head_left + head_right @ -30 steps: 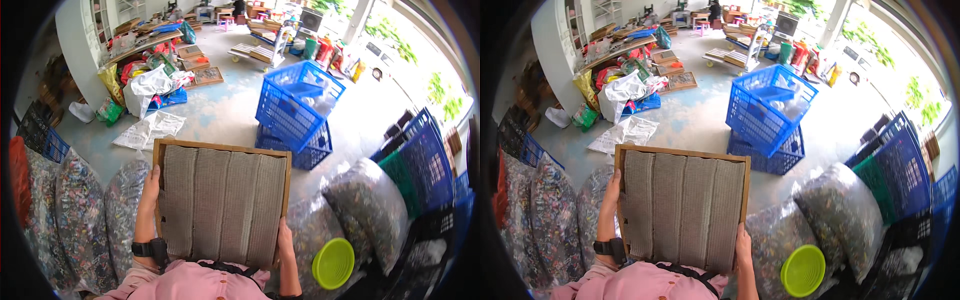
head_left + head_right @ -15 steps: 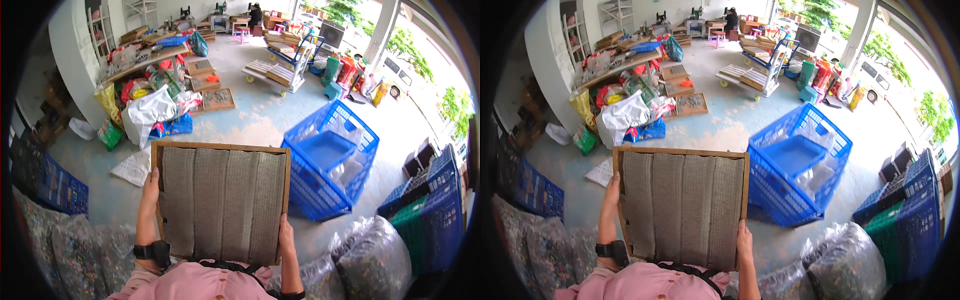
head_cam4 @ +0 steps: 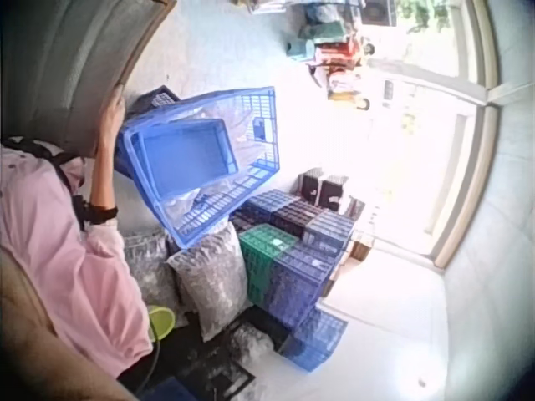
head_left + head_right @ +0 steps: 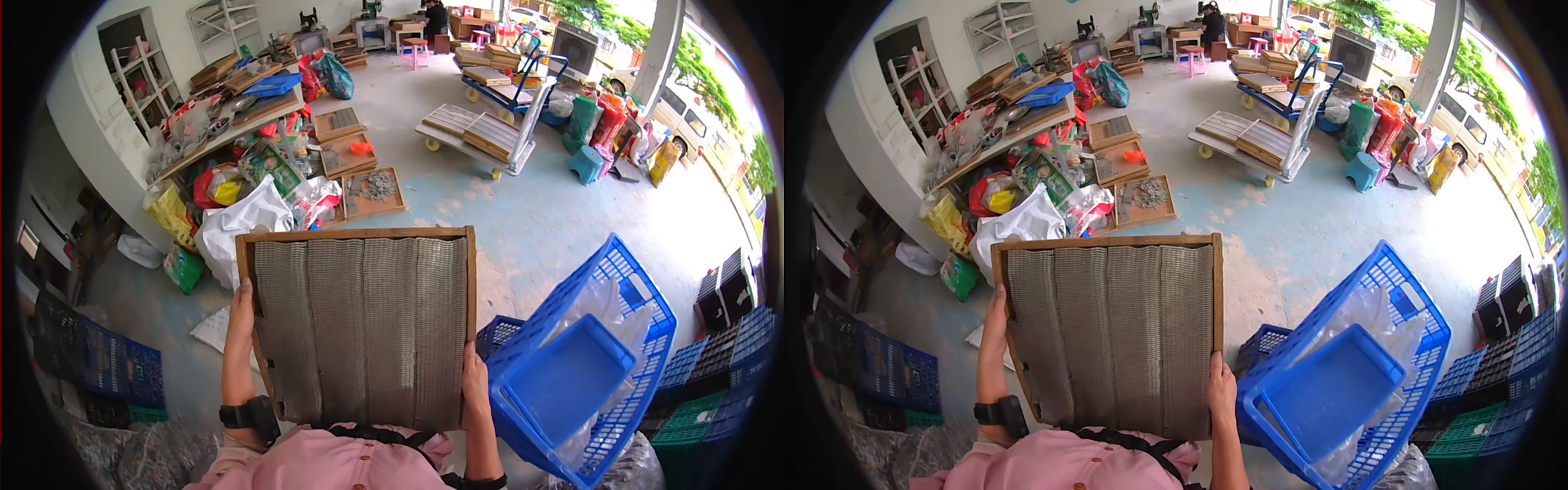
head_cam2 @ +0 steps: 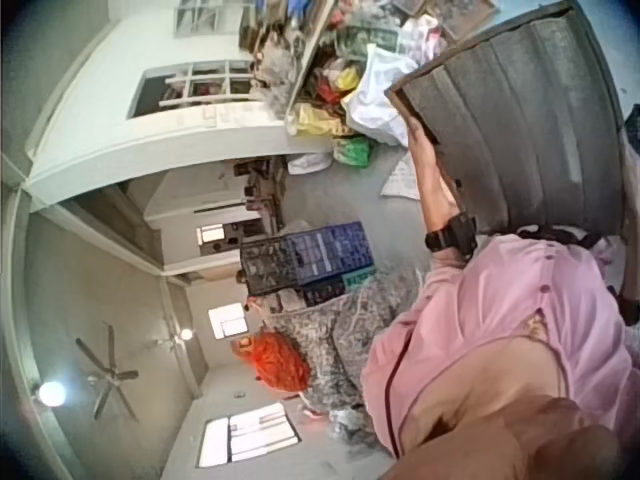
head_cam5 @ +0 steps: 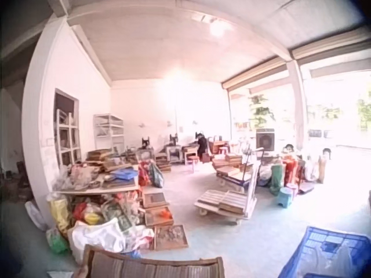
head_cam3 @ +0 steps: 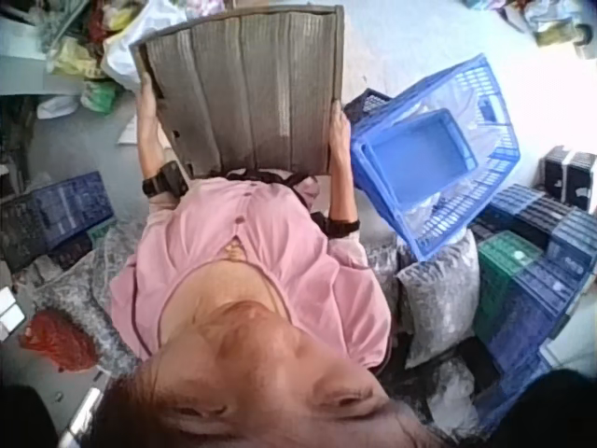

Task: Operating a manual press, moving trays of parts, and packing materials in a manufacturing facility.

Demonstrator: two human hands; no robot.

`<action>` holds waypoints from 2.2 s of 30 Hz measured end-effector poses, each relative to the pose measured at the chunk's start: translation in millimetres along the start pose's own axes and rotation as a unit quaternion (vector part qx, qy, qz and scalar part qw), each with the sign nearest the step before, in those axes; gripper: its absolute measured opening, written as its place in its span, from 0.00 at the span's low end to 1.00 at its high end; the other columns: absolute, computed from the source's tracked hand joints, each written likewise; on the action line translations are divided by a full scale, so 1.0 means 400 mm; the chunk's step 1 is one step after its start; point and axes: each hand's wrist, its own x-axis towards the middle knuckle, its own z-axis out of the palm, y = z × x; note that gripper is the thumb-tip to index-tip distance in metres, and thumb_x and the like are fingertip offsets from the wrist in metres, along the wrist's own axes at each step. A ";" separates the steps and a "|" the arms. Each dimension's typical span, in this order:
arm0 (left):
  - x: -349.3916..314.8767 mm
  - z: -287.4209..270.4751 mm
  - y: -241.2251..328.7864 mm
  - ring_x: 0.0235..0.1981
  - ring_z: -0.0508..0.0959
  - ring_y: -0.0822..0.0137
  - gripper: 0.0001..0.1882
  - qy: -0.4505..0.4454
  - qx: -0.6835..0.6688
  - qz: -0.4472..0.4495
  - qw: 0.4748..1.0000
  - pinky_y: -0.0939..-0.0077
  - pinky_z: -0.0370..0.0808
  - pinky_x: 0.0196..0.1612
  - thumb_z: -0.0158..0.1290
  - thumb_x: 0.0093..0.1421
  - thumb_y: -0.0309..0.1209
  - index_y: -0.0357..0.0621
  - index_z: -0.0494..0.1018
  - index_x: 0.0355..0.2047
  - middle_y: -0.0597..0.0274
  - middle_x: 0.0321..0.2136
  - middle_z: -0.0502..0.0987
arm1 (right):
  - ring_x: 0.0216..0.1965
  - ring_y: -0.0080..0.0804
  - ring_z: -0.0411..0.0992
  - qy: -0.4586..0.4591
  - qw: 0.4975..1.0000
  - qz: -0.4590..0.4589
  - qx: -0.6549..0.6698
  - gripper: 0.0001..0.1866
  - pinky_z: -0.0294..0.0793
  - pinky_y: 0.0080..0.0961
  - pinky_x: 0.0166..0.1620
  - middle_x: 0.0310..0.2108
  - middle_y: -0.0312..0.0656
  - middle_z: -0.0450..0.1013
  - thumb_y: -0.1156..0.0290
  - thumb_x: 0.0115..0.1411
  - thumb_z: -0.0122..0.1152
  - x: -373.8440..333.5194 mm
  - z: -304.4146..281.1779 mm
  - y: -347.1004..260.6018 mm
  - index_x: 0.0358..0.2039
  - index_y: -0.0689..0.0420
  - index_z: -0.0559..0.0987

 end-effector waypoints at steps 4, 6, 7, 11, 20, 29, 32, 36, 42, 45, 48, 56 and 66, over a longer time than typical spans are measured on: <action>0.322 0.128 0.062 0.46 0.67 0.66 0.31 -0.020 0.033 0.017 0.999 0.76 0.62 0.48 0.37 0.60 0.50 0.33 0.60 0.49 0.56 0.45 0.67 | 0.32 0.41 0.70 0.024 0.999 0.017 0.012 0.33 0.65 0.31 0.37 0.28 0.54 0.71 0.48 0.59 0.34 0.264 0.090 -0.074 0.34 0.72 0.72; 0.476 0.203 0.090 0.44 0.67 0.67 0.29 -0.051 0.068 0.004 0.996 0.76 0.62 0.47 0.37 0.60 0.50 0.33 0.62 0.47 0.57 0.43 0.68 | 0.31 0.31 0.69 0.048 0.997 0.051 0.023 0.36 0.66 0.26 0.35 0.30 0.45 0.72 0.43 0.58 0.34 0.363 0.123 -0.100 0.37 0.70 0.72; 0.548 0.246 0.100 0.44 0.67 0.67 0.29 -0.056 0.068 0.001 0.996 0.76 0.62 0.47 0.37 0.60 0.50 0.33 0.62 0.47 0.57 0.43 0.68 | 0.31 0.31 0.69 0.053 0.997 0.054 0.023 0.36 0.66 0.26 0.35 0.30 0.45 0.72 0.43 0.58 0.34 0.416 0.123 -0.134 0.37 0.70 0.72; 0.834 0.444 0.140 0.45 0.66 0.67 0.29 -0.081 0.102 -0.001 0.991 0.76 0.61 0.48 0.37 0.60 0.49 0.33 0.61 0.47 0.56 0.44 0.68 | 0.34 0.30 0.68 0.041 0.981 0.127 0.142 0.36 0.65 0.25 0.37 0.33 0.45 0.71 0.43 0.58 0.34 0.630 0.128 -0.297 0.40 0.68 0.72; 1.427 0.912 0.192 0.55 0.58 0.62 0.33 -0.096 0.094 -0.013 0.991 0.74 0.53 0.55 0.36 0.60 0.51 0.32 0.55 0.53 0.51 0.53 0.59 | 0.33 0.30 0.68 0.089 0.986 0.105 0.091 0.35 0.66 0.26 0.36 0.34 0.43 0.70 0.42 0.58 0.34 1.356 0.067 -0.512 0.41 0.67 0.71; 1.933 1.191 0.293 0.47 0.64 0.63 0.31 -0.044 0.069 0.040 0.996 0.74 0.58 0.50 0.36 0.60 0.51 0.31 0.62 0.47 0.51 0.44 0.66 | 0.36 0.29 0.67 0.062 0.990 0.106 0.072 0.35 0.65 0.24 0.39 0.36 0.43 0.70 0.44 0.59 0.32 1.931 0.120 -0.864 0.42 0.67 0.70; 2.133 1.240 0.314 0.47 0.64 0.62 0.32 -0.013 0.042 -0.021 0.999 0.74 0.58 0.50 0.36 0.59 0.53 0.32 0.61 0.47 0.52 0.44 0.66 | 0.36 0.29 0.67 0.023 0.994 0.105 0.029 0.35 0.65 0.24 0.38 0.36 0.44 0.70 0.44 0.59 0.31 2.176 0.187 -0.947 0.41 0.69 0.70; 2.427 1.299 0.353 0.48 0.64 0.62 0.33 0.031 0.036 -0.002 0.999 0.74 0.58 0.51 0.37 0.59 0.53 0.31 0.60 0.49 0.50 0.46 0.65 | 0.36 0.34 0.68 -0.019 0.996 0.084 0.020 0.34 0.66 0.26 0.39 0.36 0.48 0.70 0.47 0.60 0.31 2.488 0.314 -1.085 0.43 0.70 0.68; 2.814 1.385 0.509 0.48 0.64 0.63 0.33 0.078 0.082 0.002 0.994 0.75 0.57 0.51 0.37 0.59 0.51 0.30 0.59 0.50 0.49 0.47 0.65 | 0.36 0.36 0.68 -0.028 0.994 0.105 0.024 0.34 0.66 0.27 0.39 0.35 0.50 0.71 0.48 0.61 0.30 2.867 0.488 -1.275 0.40 0.71 0.70; 2.987 1.408 0.556 0.47 0.64 0.63 0.33 0.097 0.071 -0.057 0.991 0.74 0.58 0.50 0.37 0.59 0.52 0.30 0.60 0.49 0.50 0.45 0.66 | 0.35 0.36 0.69 -0.044 0.998 0.050 -0.016 0.34 0.65 0.27 0.40 0.34 0.51 0.71 0.48 0.61 0.30 3.068 0.575 -1.349 0.40 0.72 0.70; 3.213 1.436 0.534 0.43 0.65 0.65 0.31 0.134 0.063 -0.003 0.989 0.75 0.59 0.48 0.37 0.59 0.51 0.31 0.62 0.45 0.54 0.40 0.67 | 0.34 0.36 0.69 -0.036 0.999 0.004 -0.014 0.34 0.65 0.28 0.39 0.33 0.51 0.71 0.48 0.61 0.30 3.279 0.677 -1.439 0.39 0.71 0.70; 3.785 1.480 0.642 0.51 0.62 0.65 0.33 0.125 -0.019 -0.023 0.992 0.75 0.58 0.52 0.38 0.59 0.51 0.31 0.57 0.52 0.54 0.50 0.63 | 0.32 0.34 0.67 -0.112 0.991 -0.008 -0.070 0.33 0.64 0.28 0.37 0.27 0.51 0.70 0.48 0.61 0.32 3.840 0.959 -1.762 0.35 0.71 0.71; 4.520 1.575 0.734 0.55 0.58 0.60 0.33 0.194 0.065 0.012 0.979 0.73 0.51 0.56 0.37 0.59 0.50 0.30 0.55 0.52 0.47 0.53 0.59 | 0.34 0.33 0.67 -0.117 0.991 -0.011 -0.063 0.34 0.64 0.26 0.40 0.31 0.49 0.71 0.47 0.60 0.33 4.454 1.300 -2.067 0.38 0.72 0.70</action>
